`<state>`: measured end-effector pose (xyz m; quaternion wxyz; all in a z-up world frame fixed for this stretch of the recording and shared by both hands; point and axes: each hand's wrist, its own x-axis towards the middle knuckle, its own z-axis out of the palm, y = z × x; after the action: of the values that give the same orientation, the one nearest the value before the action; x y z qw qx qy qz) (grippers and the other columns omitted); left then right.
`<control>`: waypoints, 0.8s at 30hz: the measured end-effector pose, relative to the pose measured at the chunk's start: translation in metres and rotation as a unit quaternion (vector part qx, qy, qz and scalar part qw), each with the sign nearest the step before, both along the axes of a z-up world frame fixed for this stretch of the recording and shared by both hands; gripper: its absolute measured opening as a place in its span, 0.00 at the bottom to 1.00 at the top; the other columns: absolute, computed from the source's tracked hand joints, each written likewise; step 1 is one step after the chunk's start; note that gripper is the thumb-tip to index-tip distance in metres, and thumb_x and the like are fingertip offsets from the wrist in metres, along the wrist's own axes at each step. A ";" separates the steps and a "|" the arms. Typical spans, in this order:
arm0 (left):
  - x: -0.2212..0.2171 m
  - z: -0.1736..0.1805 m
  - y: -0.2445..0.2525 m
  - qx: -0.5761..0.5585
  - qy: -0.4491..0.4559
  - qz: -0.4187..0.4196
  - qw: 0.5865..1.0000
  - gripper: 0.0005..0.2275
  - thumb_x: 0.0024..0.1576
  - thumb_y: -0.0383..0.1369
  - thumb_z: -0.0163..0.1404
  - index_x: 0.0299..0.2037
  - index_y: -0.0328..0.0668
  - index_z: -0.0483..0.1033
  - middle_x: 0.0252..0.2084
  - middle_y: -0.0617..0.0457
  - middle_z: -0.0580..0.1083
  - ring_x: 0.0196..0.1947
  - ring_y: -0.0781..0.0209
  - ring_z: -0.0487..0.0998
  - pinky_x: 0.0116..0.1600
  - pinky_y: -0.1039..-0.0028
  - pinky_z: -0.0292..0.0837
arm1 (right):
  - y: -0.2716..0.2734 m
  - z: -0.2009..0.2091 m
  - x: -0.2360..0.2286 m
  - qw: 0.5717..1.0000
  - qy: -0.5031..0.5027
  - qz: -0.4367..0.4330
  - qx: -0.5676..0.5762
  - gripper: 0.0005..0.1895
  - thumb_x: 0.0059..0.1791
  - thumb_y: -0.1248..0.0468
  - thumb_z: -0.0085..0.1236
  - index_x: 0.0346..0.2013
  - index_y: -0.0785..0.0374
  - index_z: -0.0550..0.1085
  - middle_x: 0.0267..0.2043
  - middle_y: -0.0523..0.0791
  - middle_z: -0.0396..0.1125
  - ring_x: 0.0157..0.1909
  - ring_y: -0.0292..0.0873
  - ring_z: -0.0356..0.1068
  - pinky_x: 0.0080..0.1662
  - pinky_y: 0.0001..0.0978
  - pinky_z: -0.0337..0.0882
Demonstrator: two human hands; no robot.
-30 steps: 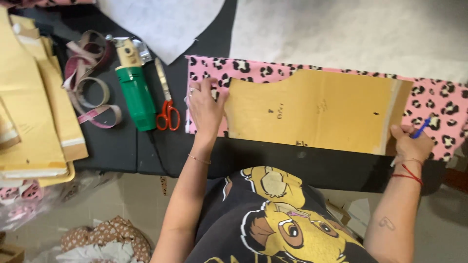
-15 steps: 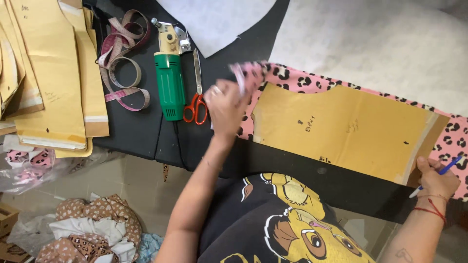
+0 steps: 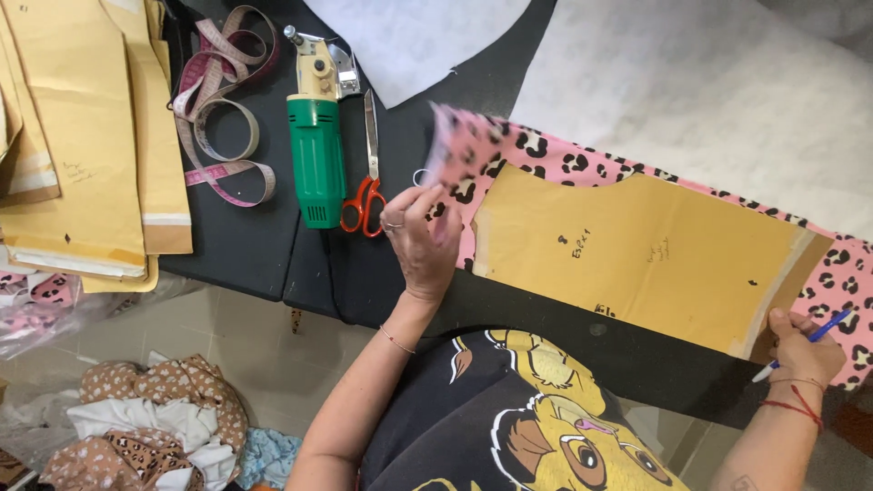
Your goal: The person folds a piece of pink leopard-print fabric on a work table. They then sort through a stack of brown paper pattern pieces, select one, and place it on the fabric. Using a blue pen, they trace the outline of the pattern onto the fabric.
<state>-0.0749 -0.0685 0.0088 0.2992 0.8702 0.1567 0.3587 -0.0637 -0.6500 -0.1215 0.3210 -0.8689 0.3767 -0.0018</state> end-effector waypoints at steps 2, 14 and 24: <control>0.004 0.010 -0.001 -0.029 0.015 -0.054 0.998 0.11 0.46 0.19 0.50 0.38 0.38 0.65 0.35 0.49 0.67 0.35 0.57 0.68 0.41 0.73 0.64 | 0.015 0.012 0.002 1.000 -0.004 -0.005 -0.006 0.08 0.48 0.60 0.63 0.30 0.51 0.70 0.31 0.31 0.62 0.34 0.29 0.60 0.28 0.32 0.57; 0.012 -0.003 -0.014 -0.212 0.263 -0.123 0.933 0.09 0.46 0.27 0.48 0.37 0.47 0.70 0.36 0.60 0.73 0.32 0.66 0.75 0.35 0.75 0.67 | 0.021 0.012 0.002 1.000 -0.024 -0.015 0.000 0.12 0.46 0.59 0.65 0.24 0.49 0.68 0.29 0.33 0.64 0.29 0.27 0.60 0.24 0.29 0.57; 0.001 -0.023 -0.025 0.090 0.302 -0.097 0.944 0.21 0.44 0.36 0.54 0.49 0.52 0.63 0.45 0.60 0.66 0.37 0.53 0.66 0.33 0.62 0.61 | 0.014 0.002 0.003 0.992 -0.082 -0.012 0.090 0.09 0.42 0.60 0.66 0.30 0.52 0.72 0.27 0.28 0.60 0.29 0.22 0.59 0.31 0.17 0.62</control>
<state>-0.0742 -0.0933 -0.0139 0.1920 0.9720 0.1214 0.0604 -0.0604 -0.6363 -0.1199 0.4280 -0.8285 0.3584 -0.0432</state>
